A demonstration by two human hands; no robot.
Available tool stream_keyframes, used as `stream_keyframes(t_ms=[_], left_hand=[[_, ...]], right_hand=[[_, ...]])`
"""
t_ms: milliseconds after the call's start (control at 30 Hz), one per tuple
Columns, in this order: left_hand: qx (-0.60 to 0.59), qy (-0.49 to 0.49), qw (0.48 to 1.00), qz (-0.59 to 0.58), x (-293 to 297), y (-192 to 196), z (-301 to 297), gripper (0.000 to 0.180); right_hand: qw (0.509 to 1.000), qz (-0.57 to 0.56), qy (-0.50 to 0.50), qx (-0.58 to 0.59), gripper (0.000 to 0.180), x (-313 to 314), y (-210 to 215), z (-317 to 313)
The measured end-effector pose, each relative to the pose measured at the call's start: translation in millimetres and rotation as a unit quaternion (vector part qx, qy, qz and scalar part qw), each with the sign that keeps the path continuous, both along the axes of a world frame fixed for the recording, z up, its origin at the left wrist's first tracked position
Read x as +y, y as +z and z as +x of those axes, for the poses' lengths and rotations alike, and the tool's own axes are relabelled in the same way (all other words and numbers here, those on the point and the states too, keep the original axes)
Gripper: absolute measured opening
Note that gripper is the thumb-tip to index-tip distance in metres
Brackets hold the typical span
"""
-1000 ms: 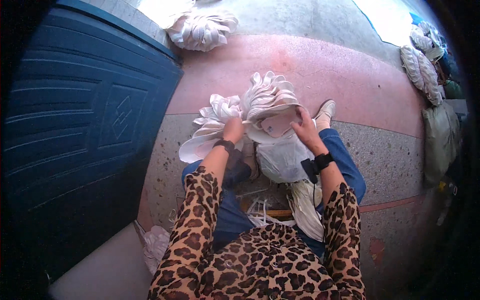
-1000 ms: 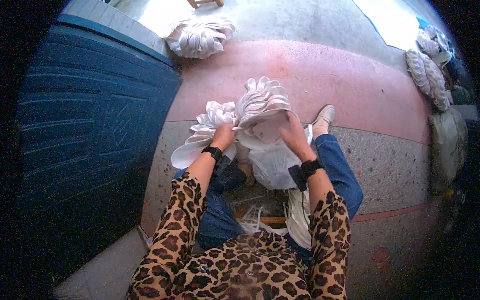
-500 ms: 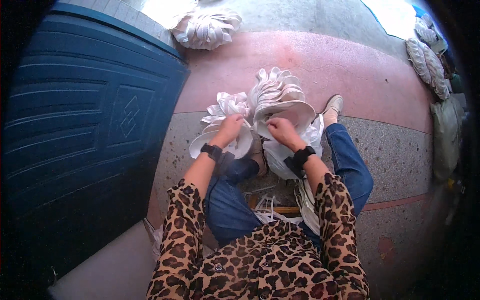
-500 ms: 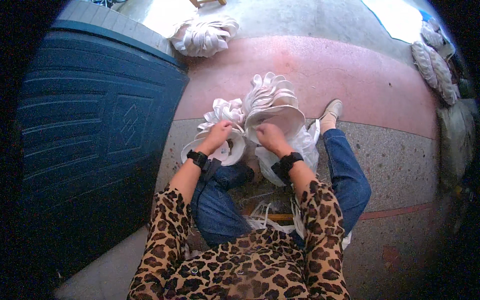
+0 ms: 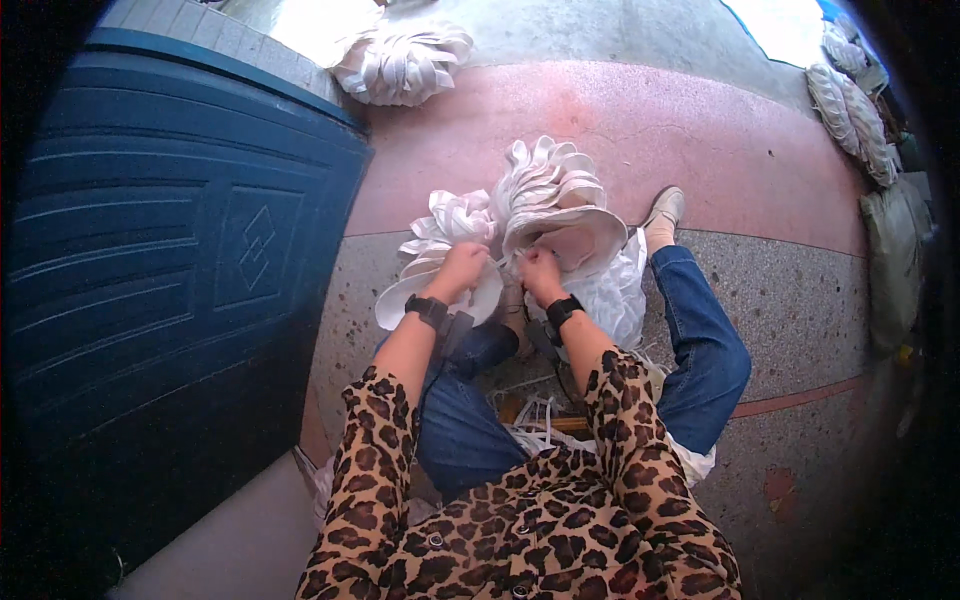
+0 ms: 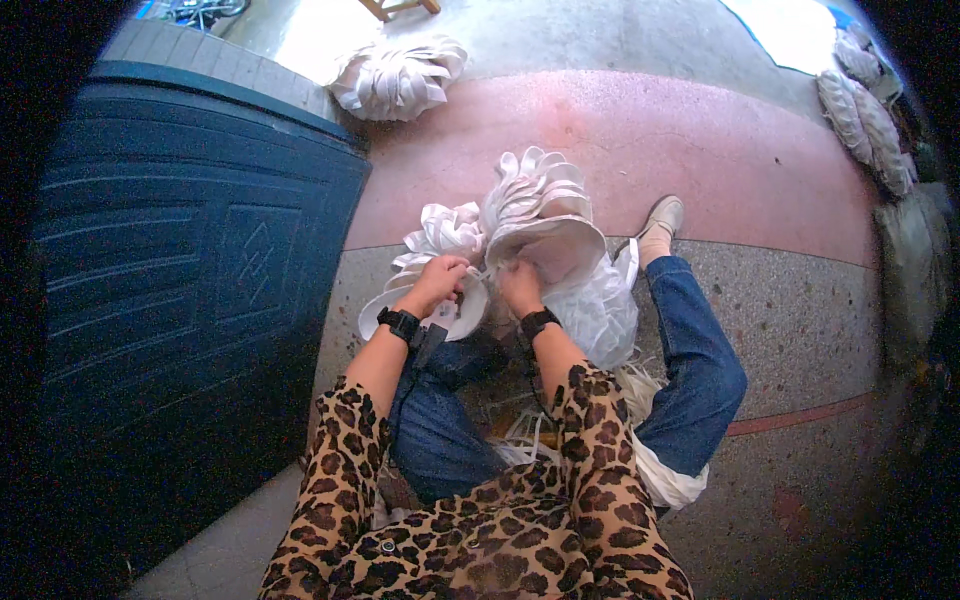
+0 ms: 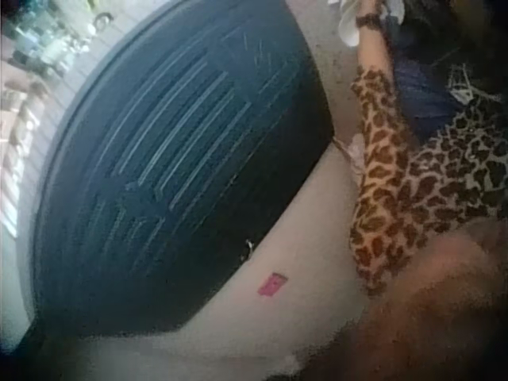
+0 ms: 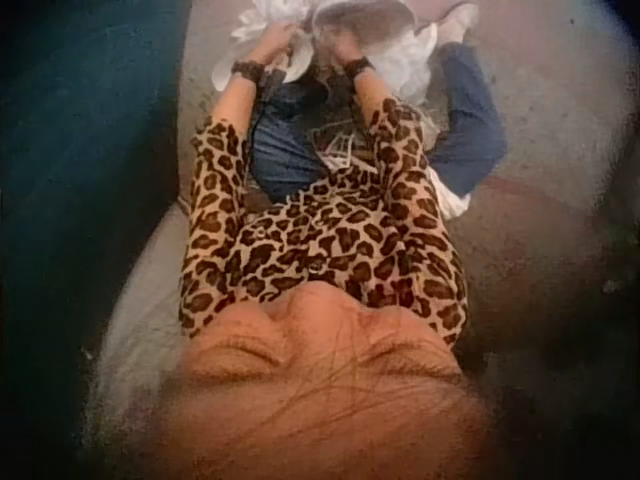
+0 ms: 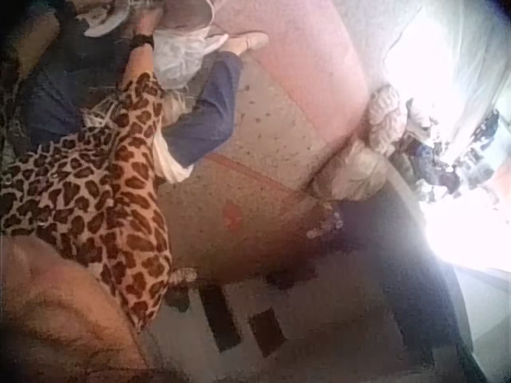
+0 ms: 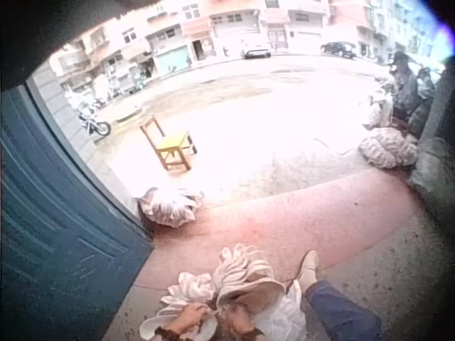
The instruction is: Bundle and tie together multiple sets of shoe laces and components.
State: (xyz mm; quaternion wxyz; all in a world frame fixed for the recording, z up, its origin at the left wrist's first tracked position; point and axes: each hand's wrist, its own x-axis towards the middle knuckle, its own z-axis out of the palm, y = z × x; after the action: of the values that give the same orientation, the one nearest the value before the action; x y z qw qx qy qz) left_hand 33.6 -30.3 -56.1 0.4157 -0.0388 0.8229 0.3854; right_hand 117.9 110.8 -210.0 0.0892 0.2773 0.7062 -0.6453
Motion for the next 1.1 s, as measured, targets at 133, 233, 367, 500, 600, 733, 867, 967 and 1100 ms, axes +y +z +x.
stream_keyframes(t_ms=[133,233,367,500,600,733,867,967,1100], left_hand=[[-0.021,0.022,0.999,0.01,-6,-28,14,0.03],[-0.045,0.0,0.999,-0.02,3,-33,16,0.029],[-0.07,-0.044,0.997,0.006,16,-33,22,0.026],[-0.207,0.057,0.972,0.093,18,-5,28,0.021],[-0.209,0.027,0.972,0.109,0,11,28,0.015],[-0.202,-0.005,0.97,0.137,-3,44,30,0.014],[-0.192,-0.079,0.96,0.188,13,104,55,0.018],[-0.138,-0.11,0.974,0.14,-4,126,67,0.021],[-0.114,-0.096,0.98,0.128,-21,146,62,0.023]], right_hand=[[0.957,-0.239,0.02,-0.164,0.016,18,66,8],[0.949,-0.271,0.024,-0.157,0.016,16,84,18],[0.971,-0.221,0.092,-0.004,0.019,-3,117,52],[0.972,-0.128,0.19,0.049,0.025,-13,172,80],[0.958,-0.185,0.22,0.019,0.026,7,176,87],[0.932,-0.353,0.073,-0.045,0.011,26,123,67],[0.912,-0.394,-0.09,-0.07,0.019,12,92,25],[0.905,-0.367,-0.181,-0.118,0.045,-11,77,5],[0.985,-0.1,-0.137,-0.017,0.058,-24,21,-12]])
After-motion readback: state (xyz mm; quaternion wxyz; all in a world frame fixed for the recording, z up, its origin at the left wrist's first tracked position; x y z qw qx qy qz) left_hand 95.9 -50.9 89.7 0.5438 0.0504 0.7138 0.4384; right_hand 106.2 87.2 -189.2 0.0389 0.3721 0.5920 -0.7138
